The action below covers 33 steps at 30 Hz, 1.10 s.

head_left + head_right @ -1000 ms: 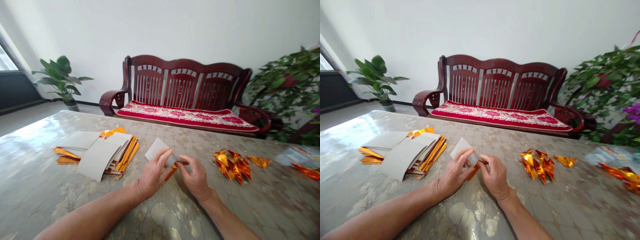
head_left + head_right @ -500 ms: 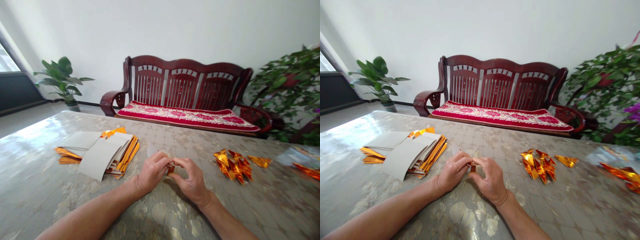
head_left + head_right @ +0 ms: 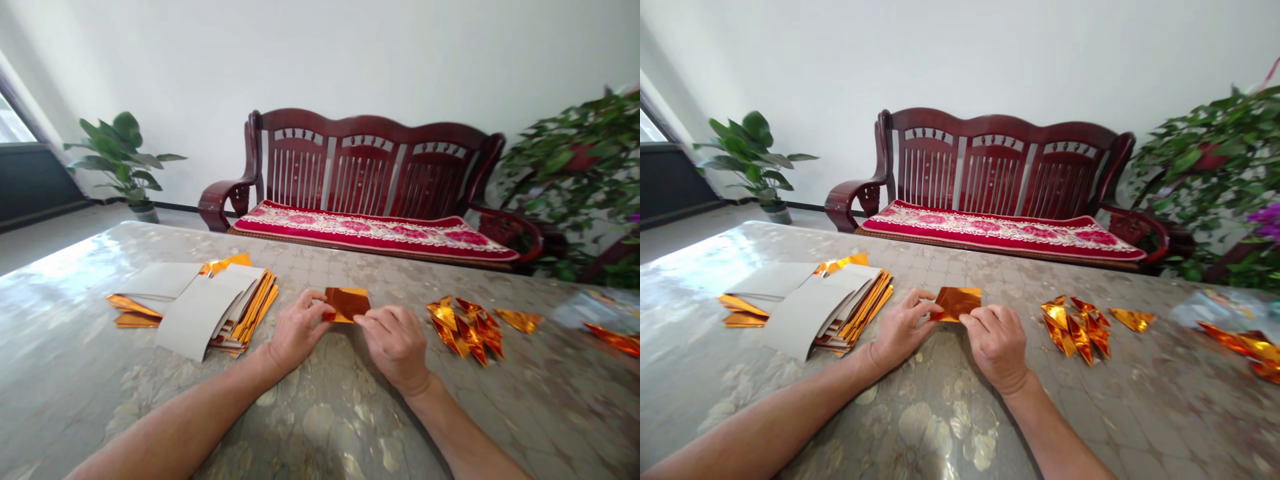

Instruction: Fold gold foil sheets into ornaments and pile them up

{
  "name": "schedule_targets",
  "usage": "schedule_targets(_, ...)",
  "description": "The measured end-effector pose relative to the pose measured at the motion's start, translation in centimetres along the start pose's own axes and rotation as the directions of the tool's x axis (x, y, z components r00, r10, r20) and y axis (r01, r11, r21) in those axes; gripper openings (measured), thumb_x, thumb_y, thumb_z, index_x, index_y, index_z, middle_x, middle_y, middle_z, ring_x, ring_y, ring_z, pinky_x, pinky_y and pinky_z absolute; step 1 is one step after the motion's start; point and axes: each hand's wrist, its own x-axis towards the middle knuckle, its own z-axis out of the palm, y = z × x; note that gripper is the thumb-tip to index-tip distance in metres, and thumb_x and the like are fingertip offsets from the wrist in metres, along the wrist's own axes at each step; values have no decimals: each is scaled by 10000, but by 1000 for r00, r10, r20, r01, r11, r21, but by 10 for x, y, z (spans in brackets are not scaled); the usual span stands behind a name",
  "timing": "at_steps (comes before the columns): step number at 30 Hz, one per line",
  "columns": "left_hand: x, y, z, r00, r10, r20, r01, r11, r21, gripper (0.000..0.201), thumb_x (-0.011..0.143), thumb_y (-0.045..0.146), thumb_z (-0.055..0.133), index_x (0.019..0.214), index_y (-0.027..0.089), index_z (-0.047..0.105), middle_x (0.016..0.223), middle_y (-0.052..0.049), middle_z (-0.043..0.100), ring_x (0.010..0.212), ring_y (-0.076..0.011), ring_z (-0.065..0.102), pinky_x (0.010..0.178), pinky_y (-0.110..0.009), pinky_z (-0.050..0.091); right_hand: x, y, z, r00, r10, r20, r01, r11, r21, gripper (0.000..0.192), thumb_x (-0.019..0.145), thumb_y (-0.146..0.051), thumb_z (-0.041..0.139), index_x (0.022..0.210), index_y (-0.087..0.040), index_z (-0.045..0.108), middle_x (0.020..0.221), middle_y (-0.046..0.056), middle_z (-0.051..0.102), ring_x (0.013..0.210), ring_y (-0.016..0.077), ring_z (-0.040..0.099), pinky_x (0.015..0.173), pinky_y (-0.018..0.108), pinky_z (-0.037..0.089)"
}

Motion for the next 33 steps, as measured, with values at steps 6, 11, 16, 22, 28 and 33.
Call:
schedule_targets(6, -1, -6, -4, 981, 31, 192, -85, 957, 279, 151, 943, 295, 601, 1046, 268, 709, 1091, -27, 654, 970, -195, 580, 840, -313, 463, -6, 1, 10, 976, 40, 216, -58, 995, 77, 130, 934, -212, 624, 869, -224, 736, 820, 25, 694, 857, 195, 533, 772, 332, 386)
schedule_targets(11, 2, -6, -2, 968, 68, 242, -147, 934, 324, 204, 979, 320, 538, 1046, 270, 725, 1000, -27, 682, 902, -189, 563, 785, -306, 438, -9, 4, 12, 955, 60, 291, -97, 988, 116, 134, 937, -236, 623, 875, -225, 741, 809, 32, 680, 859, 197, 529, 759, 323, 386)
schedule_targets(16, 4, -6, 0, 947, 147, 285, -244, 906, 345, 225, 995, 298, 501, 1123, 290, 686, 1064, -12, 679, 907, -191, 544, 786, -316, 417, -9, 3, 13, 944, 46, 325, -96, 986, 139, 145, 945, -227, 600, 934, -230, 744, 825, 44, 672, 860, 204, 525, 761, 324, 390)
schedule_targets(22, 5, -4, -2, 929, 178, 323, -281, 910, 306, 197, 997, 284, 499, 1025, 267, 693, 929, -8, 673, 851, -184, 523, 765, -311, 400, -11, 4, 12, 909, 17, 417, -92, 983, 160, 164, 954, -224, 573, 979, -242, 734, 834, 46, 653, 859, 211, 521, 753, 336, 384)
schedule_targets(28, 2, -1, -8, 921, 147, 362, -258, 924, 282, 264, 1004, 283, 474, 858, 222, 687, 873, -23, 647, 828, -179, 521, 744, -302, 388, -12, 6, 13, 878, 13, 479, -139, 963, 230, 161, 961, -285, 576, 961, -244, 732, 852, 39, 664, 862, 205, 528, 783, 338, 392)
schedule_targets(33, 3, -1, -5, 929, -22, 368, -76, 965, 250, 263, 990, 255, 485, 853, 211, 705, 846, -19, 665, 838, -176, 571, 763, -288, 403, -11, 6, 16, 865, 110, 490, -259, 934, 247, 208, 971, -271, 556, 869, -236, 734, 828, 20, 697, 828, 184, 549, 766, 313, 409)
